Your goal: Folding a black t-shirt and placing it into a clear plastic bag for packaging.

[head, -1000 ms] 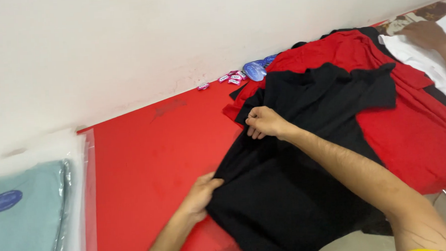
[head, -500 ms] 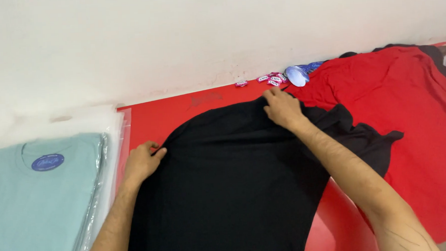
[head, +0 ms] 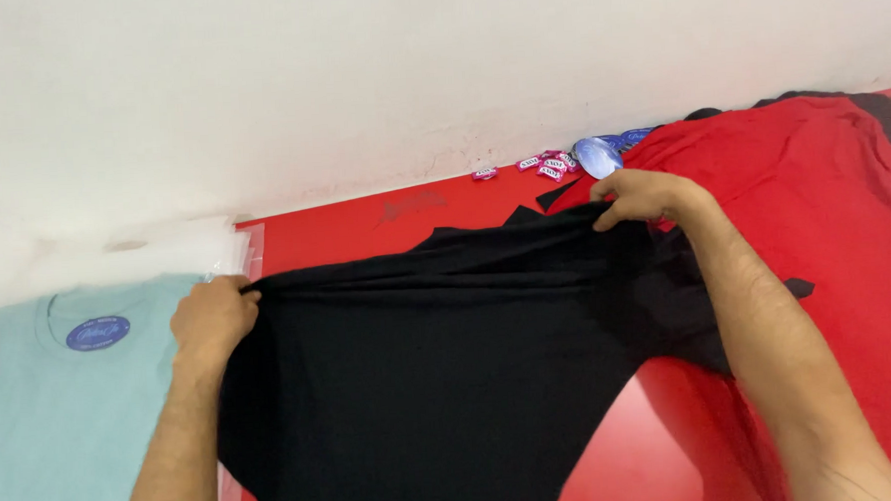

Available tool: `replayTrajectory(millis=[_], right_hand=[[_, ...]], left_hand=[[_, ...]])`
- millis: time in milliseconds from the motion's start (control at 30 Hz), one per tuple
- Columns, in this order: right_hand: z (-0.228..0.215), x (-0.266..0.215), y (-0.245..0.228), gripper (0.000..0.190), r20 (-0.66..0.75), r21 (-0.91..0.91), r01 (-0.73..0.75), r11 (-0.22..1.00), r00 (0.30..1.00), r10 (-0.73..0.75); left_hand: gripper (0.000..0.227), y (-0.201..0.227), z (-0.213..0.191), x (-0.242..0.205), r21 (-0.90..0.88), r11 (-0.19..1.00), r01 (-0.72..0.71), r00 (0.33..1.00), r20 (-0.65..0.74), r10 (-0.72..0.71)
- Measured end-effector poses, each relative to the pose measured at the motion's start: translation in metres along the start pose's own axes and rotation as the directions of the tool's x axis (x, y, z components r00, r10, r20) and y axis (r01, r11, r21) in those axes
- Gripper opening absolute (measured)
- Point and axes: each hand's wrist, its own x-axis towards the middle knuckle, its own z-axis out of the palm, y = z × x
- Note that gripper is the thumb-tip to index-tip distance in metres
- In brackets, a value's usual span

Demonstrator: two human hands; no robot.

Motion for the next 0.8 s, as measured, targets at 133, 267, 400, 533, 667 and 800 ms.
replayTrajectory(millis=[133,267,400,533,667,800], right_hand=[[-0.013,0.011,-0.002,0.023,-0.290,0.212,0.113,0.971,0.956,-0.047],[0.009,-0.019,-0.023,0.069,-0.567,-0.122,-0.151,0.981,0.822,0.056],[0.025,-0.022,0.004,0.081,-0.432,-0.236,-0.244,0.941,0.894,0.124],[0.025,-0.034,0.035,0.078,-0.376,-0.264,-0.294,0.918,0.909,0.183],[0.022,-0.037,0.070,0.076,-0.345,-0.270,-0.354,0.895,0.904,0.253],[0.021,-0.022,0.129,0.066,-0.289,-0.257,-0.355,0.899,0.916,0.279]], left_hand=[[0.028,0.061,-0.001,0.019,-0.039,0.998,-0.051,0.976,-0.215,0.042],[0.062,0.141,-0.012,-0.036,-0.200,0.955,-0.219,0.936,-0.320,0.148],[0.078,0.166,0.001,-0.092,-0.239,0.935,-0.262,0.947,0.125,0.297],[0.076,0.147,0.022,-0.113,-0.199,0.951,-0.239,0.923,0.256,0.286],[0.074,0.120,0.058,-0.107,-0.047,0.930,-0.364,0.916,0.165,0.367],[0.074,0.105,0.056,-0.102,-0.008,0.879,-0.477,0.867,0.160,0.472]])
